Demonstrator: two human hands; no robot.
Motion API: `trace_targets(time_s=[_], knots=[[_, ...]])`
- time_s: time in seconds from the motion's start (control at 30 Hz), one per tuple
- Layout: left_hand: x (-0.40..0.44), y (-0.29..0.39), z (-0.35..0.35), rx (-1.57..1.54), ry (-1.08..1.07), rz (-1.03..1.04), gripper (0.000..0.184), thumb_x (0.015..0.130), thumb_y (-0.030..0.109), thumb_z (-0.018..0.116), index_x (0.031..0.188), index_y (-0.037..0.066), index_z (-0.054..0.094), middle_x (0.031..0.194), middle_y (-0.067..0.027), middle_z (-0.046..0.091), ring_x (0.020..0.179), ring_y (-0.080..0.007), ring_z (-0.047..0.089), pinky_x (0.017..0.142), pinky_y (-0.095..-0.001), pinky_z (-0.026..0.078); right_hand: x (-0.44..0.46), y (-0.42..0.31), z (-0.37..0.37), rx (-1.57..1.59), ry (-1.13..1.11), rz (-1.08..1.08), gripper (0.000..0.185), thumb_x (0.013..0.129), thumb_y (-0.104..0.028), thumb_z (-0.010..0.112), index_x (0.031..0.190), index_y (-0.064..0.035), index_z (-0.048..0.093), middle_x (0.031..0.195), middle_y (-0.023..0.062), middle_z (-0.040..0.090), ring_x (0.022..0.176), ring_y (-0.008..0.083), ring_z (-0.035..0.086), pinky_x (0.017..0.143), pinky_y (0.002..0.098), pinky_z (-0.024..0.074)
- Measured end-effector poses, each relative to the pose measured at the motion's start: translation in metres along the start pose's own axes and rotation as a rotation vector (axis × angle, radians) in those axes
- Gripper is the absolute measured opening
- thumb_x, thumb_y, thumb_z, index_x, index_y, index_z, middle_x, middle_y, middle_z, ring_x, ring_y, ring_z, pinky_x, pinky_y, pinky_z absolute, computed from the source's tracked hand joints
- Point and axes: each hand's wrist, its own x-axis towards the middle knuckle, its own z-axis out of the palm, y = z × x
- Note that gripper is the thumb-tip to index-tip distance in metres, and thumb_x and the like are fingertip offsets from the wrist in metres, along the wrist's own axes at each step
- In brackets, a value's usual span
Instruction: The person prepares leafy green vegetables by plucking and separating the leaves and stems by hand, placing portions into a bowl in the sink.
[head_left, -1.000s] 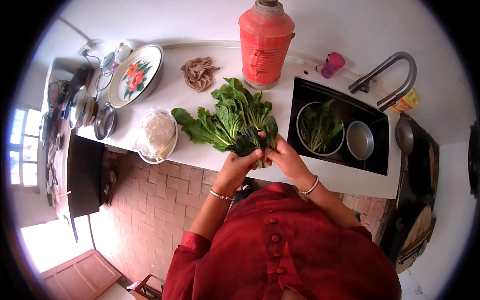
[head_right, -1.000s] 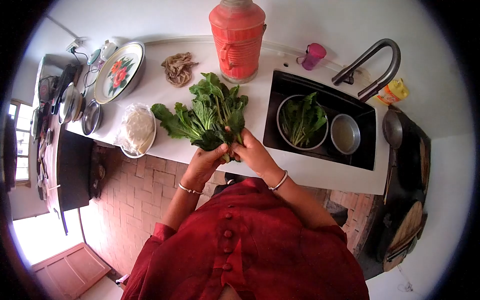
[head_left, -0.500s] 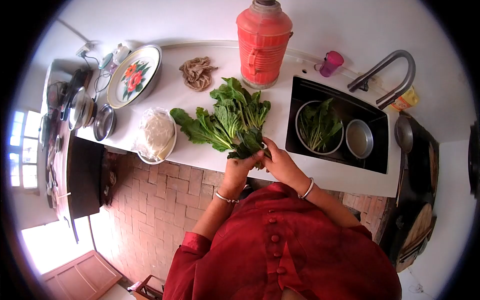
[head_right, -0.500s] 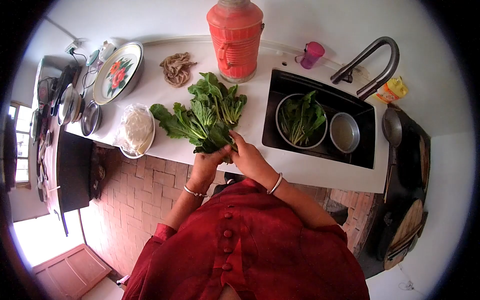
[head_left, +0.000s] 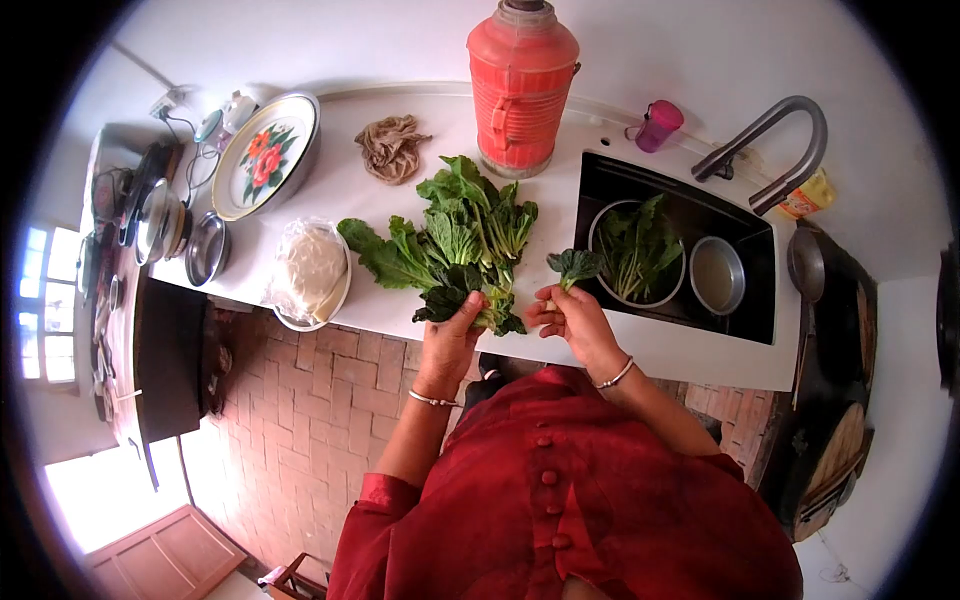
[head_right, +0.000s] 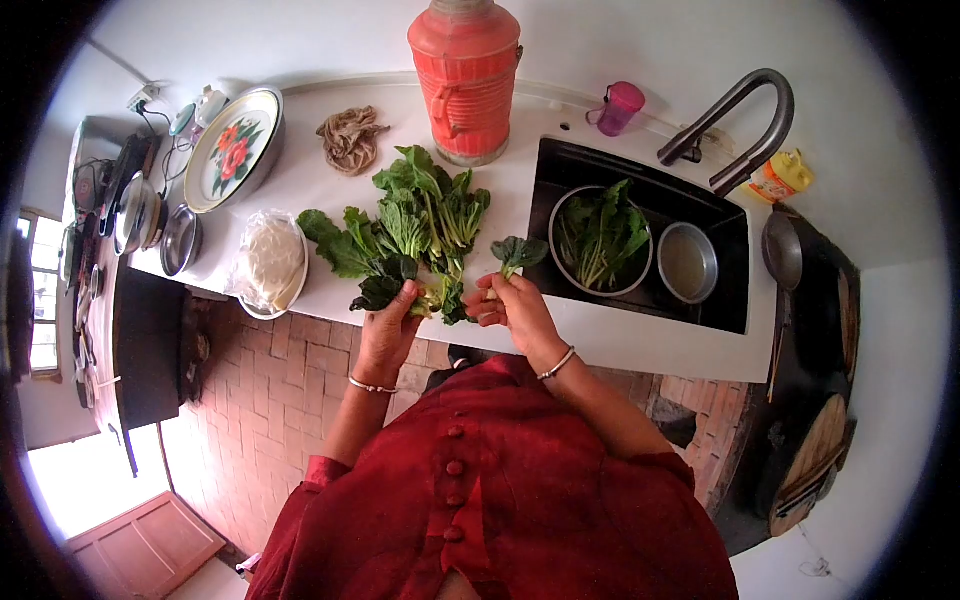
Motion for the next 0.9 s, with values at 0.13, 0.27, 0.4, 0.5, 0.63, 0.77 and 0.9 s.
trace_targets(time_s=[0.13,0.27,0.4,0.5,0.63,0.77,0.9], knots=[[0.005,-0.001,-0.012,0.298,-0.037,-0.145,0.020,0.081,0.007,0.064,0.100,0.002,0.059,0.089,-0.0027,0.061,0.075,-0.0123,0.059,0.063,-0.0251,0.049,0.003,0.005,0.008,-0.411,-0.161,0.005,0.027,0.094,-0.024,0.041,0.107,-0.0019,0.048,0.076,0.0096,0.063,0.063,0.0155,0.062,0.055,0.0244,0.0485],[0.002,-0.004,-0.005,0.326,-0.198,-0.238,0.021,0.079,0.005,0.066,0.099,0.003,0.060,0.088,-0.0029,0.062,0.076,-0.0126,0.060,0.063,-0.0247,0.048,0.008,0.026,0.023,-0.941,-0.196,-0.276,0.030,0.089,-0.017,0.047,0.113,-0.0001,0.039,0.066,0.0119,0.059,0.060,0.0254,0.060,0.054,0.0369,0.0458],[-0.003,-0.002,0.002,0.305,-0.244,-0.214,0.019,0.079,0.006,0.065,0.097,0.002,0.060,0.086,-0.0040,0.063,0.071,-0.0132,0.060,0.061,-0.0255,0.048,0.008,0.023,0.024,-1.134,-0.285,-0.347,0.026,0.088,-0.016,0.047,0.107,-0.0005,0.038,0.069,0.0147,0.060,0.061,0.0280,0.061,0.056,0.0381,0.0469],[-0.003,0.000,0.002,0.336,-0.277,-0.189,0.020,0.080,0.008,0.065,0.098,0.001,0.060,0.086,-0.0044,0.063,0.070,-0.0139,0.060,0.062,-0.0262,0.048,0.003,0.016,0.028,-0.926,-0.271,-0.186,0.022,0.089,-0.016,0.047,0.102,0.0003,0.040,0.070,0.0138,0.061,0.057,0.0237,0.062,0.053,0.0354,0.0474],[0.006,-0.011,-0.006,0.412,-0.211,-0.164,0.018,0.081,0.008,0.065,0.097,0.003,0.060,0.085,-0.0028,0.062,0.072,-0.0132,0.059,0.062,-0.0257,0.048,-0.003,0.011,0.027,-0.743,-0.184,-0.156,0.021,0.091,-0.016,0.046,0.100,0.0022,0.042,0.075,0.0113,0.062,0.058,0.0182,0.063,0.050,0.0294,0.0480],[0.004,-0.014,0.002,0.354,-0.110,-0.113,0.010,0.081,0.011,0.065,0.089,0.007,0.061,0.077,0.0030,0.058,0.065,-0.0069,0.049,0.053,-0.0215,0.035,0.006,0.023,0.014,-0.323,-0.217,-0.117,0.018,0.093,-0.017,0.043,0.095,0.0008,0.046,0.086,0.0118,0.063,0.065,0.0180,0.064,0.051,0.0258,0.0480],[-0.001,-0.016,0.005,0.281,-0.084,-0.065,0.011,0.082,0.011,0.064,0.090,0.007,0.060,0.080,0.0033,0.057,0.069,-0.0074,0.050,0.055,-0.0218,0.037,-0.003,0.010,0.021,-0.151,-0.131,0.004,0.020,0.095,-0.020,0.040,0.091,-0.0029,0.048,0.091,0.0101,0.061,0.072,0.0168,0.063,0.057,0.0242,0.0468]])
